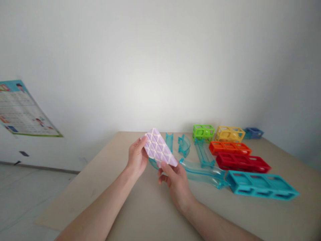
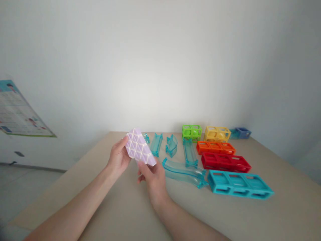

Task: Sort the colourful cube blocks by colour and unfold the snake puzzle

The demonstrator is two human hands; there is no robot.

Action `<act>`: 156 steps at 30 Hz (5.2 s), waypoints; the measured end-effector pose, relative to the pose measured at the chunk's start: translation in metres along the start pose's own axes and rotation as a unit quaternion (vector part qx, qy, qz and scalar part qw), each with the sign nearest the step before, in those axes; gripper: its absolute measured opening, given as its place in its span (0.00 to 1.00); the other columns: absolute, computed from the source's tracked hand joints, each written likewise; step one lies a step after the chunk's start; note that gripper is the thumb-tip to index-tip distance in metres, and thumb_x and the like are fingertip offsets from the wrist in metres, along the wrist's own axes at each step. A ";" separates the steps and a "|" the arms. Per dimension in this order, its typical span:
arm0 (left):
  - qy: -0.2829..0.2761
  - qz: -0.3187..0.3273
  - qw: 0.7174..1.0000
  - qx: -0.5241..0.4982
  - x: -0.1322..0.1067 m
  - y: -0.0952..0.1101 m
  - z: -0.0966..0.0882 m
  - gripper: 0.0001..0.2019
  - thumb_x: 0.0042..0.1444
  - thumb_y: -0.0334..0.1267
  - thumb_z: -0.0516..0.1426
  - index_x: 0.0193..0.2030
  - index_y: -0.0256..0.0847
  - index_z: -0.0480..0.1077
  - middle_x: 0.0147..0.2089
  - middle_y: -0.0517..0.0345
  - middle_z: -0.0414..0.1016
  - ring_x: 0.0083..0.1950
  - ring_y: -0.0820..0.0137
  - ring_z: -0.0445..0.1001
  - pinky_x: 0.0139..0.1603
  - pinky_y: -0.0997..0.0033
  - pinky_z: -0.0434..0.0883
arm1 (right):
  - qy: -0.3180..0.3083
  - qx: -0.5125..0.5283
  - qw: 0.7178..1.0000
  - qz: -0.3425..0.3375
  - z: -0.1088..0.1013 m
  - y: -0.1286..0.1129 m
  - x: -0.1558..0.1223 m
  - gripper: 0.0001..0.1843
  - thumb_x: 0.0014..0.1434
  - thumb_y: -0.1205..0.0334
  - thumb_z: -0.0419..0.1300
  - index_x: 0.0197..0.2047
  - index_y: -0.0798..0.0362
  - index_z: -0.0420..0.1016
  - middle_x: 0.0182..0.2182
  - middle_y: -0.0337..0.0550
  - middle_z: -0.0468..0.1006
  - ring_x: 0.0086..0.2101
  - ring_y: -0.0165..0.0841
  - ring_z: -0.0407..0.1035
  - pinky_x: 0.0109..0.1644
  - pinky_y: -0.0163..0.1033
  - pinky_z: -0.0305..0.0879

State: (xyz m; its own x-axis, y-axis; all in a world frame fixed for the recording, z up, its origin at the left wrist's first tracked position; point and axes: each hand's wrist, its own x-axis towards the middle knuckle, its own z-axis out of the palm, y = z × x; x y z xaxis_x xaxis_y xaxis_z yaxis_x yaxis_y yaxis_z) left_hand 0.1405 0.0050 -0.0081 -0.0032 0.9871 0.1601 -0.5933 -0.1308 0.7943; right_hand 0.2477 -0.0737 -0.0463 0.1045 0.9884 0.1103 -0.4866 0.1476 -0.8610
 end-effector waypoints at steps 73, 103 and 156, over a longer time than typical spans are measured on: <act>0.080 -0.051 0.968 0.231 0.042 -0.018 -0.050 0.17 0.47 0.46 0.54 0.14 0.41 0.59 0.06 0.69 0.46 0.07 0.79 0.45 0.12 0.75 0.40 | -0.379 -0.655 0.612 -0.229 0.006 -0.029 -0.034 0.38 0.43 0.57 0.68 0.59 0.41 0.66 0.53 0.49 0.64 0.50 0.47 0.58 0.54 0.51 0.53; 0.110 0.010 0.937 0.330 0.051 -0.026 -0.060 0.18 0.51 0.46 0.50 0.14 0.42 0.60 0.06 0.68 0.47 0.10 0.76 0.46 0.13 0.74 0.43 | -0.216 -0.725 0.631 -0.172 0.008 -0.021 -0.040 0.17 0.51 0.50 0.60 0.37 0.54 0.73 0.40 0.53 0.68 0.43 0.48 0.59 0.47 0.54 0.57; 0.058 -0.066 0.822 0.562 0.063 -0.028 -0.073 0.33 0.51 0.51 0.56 0.59 0.30 0.67 0.12 0.60 0.70 0.16 0.62 0.73 0.22 0.69 0.68 | 0.109 -0.803 0.563 -0.163 -0.047 -0.049 0.028 0.15 0.60 0.59 0.54 0.45 0.53 0.77 0.44 0.53 0.74 0.45 0.46 0.66 0.49 0.47 0.56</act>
State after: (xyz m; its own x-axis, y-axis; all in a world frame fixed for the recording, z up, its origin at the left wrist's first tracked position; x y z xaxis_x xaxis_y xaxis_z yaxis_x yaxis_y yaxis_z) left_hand 0.0976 0.0778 -0.0631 -0.1133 0.9933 0.0233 0.5251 0.0399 0.8501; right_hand 0.3151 -0.0550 -0.0245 0.1504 0.8651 0.4786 0.9823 -0.0762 -0.1710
